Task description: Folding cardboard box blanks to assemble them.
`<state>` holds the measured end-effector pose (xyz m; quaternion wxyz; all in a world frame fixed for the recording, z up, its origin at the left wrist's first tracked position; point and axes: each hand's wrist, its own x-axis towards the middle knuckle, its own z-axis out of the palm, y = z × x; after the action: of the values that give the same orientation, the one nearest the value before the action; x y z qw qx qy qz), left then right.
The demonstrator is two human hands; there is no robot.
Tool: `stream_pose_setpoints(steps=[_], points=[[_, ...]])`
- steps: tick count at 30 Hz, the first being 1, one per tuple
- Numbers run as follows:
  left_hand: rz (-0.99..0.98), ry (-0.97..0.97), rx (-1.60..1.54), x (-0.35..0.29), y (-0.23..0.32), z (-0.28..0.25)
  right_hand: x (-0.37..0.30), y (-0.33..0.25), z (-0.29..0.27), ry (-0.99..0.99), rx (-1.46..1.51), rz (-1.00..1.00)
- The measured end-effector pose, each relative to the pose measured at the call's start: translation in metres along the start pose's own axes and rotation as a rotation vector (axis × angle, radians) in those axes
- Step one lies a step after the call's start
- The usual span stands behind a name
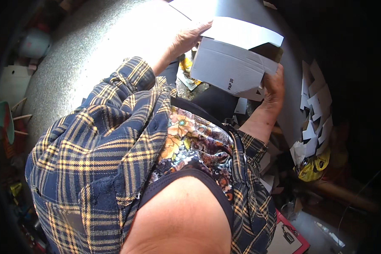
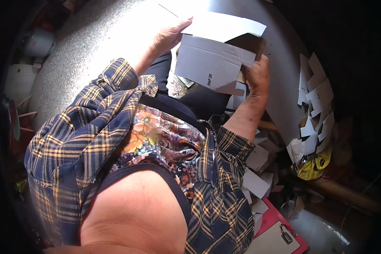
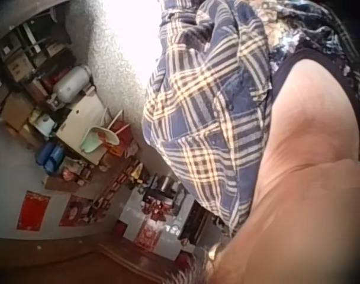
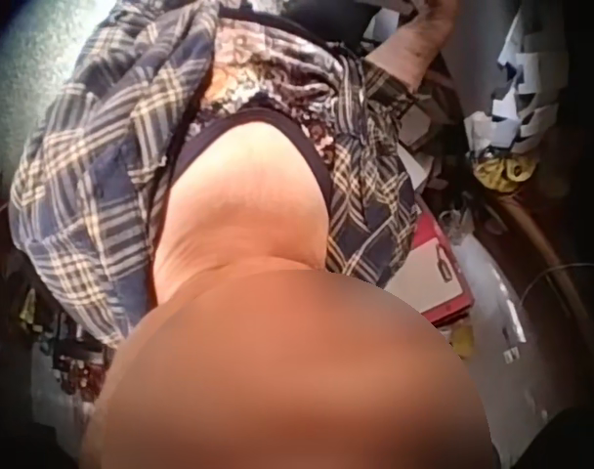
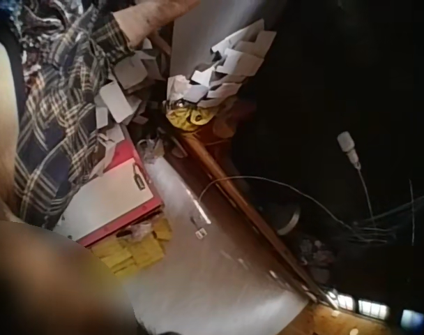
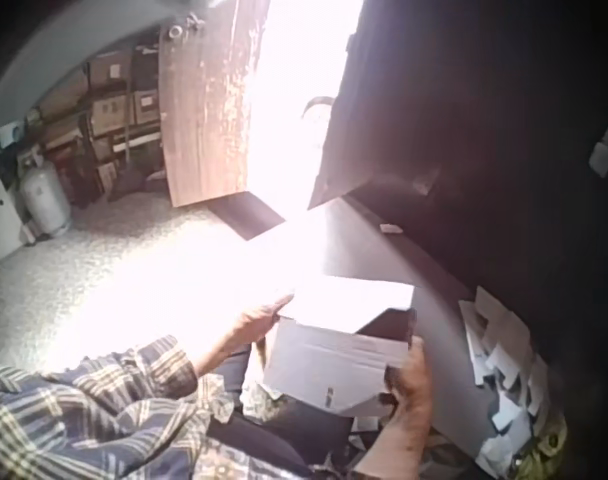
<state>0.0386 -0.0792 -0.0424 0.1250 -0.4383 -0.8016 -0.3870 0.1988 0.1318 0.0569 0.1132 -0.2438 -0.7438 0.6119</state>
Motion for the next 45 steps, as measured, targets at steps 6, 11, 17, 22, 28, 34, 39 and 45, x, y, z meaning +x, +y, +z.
stream_pose_setpoints(steps=[6, 11, 17, 22, 28, 34, 39, 45], points=[[-1.023, -0.061, -1.733, -0.006, 0.005, 0.019, 0.016, 0.001, -0.002, -0.1, 0.053, 0.048], [-0.814, -0.159, -2.142, -0.021, -0.011, 0.024, 0.014, -0.009, 0.011, -0.102, -0.011, 0.031], [-0.995, 0.176, -1.751, -0.018, 0.01, 0.017, 0.012, -0.02, 0.014, -0.11, -0.087, 0.011], [-0.825, -0.108, -2.414, -0.029, -0.016, 0.025, 0.011, -0.029, 0.019, -0.144, -0.142, -0.024], [-0.168, -0.178, -2.471, -0.047, -0.055, 0.06, 0.003, -0.049, 0.034, -0.221, -0.153, -0.096], [-0.492, -0.075, -2.232, -0.049, -0.042, 0.054, 0.008, -0.038, 0.032, -0.224, -0.121, -0.178], [-0.408, -0.126, -2.326, -0.049, -0.052, 0.064, 0.01, -0.033, 0.03, -0.21, -0.12, -0.148], [-0.507, -0.318, -2.527, -0.036, -0.025, 0.043, 0.011, -0.024, 0.026, -0.148, -0.094, -0.192]])
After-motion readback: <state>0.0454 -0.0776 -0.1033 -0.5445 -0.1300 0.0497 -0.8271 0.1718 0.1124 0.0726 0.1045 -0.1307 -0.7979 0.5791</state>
